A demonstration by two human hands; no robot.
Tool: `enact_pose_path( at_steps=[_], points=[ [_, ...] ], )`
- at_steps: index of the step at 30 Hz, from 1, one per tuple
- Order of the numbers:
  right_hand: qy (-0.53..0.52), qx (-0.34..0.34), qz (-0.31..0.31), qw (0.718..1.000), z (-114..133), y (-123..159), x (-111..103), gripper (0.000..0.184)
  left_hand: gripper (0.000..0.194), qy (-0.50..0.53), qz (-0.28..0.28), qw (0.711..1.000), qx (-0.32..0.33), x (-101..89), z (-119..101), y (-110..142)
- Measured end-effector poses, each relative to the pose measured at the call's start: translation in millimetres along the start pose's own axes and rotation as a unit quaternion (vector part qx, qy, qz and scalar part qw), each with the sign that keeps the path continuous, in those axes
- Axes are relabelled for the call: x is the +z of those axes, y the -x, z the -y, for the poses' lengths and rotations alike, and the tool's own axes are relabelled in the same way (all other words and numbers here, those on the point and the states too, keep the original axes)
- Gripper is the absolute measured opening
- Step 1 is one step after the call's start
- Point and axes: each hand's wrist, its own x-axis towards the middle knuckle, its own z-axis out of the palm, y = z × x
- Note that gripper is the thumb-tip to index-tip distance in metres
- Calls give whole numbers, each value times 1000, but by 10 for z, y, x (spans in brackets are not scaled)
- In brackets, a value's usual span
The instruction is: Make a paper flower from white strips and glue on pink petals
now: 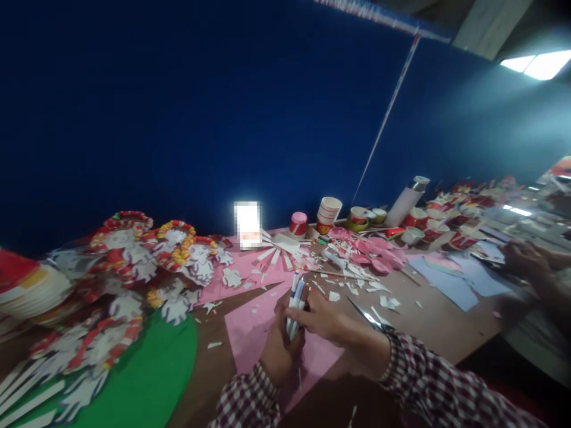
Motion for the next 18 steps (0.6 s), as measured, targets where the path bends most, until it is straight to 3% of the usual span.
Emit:
enact_pose_path(
  at_steps=[4,7,10,14,16,18],
  points=[
    [12,-15,15,1000,-45,-29,-88,23,54,-64,17,998,17,-6,60,-20],
    [29,-48,-34,998,-3,-160,-375,28,55,-63,8,998,3,-14,137,-29],
    [17,-75,-157,985,185,-429,-921,33,53,-24,2,998,-51,-10,182,-22],
    [78,-148,-367,915,520,-930,-1773,29,53,-25,25,996,-88,-8,168,-18],
    [141,-142,-421,885,620,-1182,-2078,25,53,-29,30,995,-91,-13,160,-25],
    [216,-115,-448,860,639,-1404,-2254,23,53,-33,29,995,-92,-20,167,-32]
  ],
)
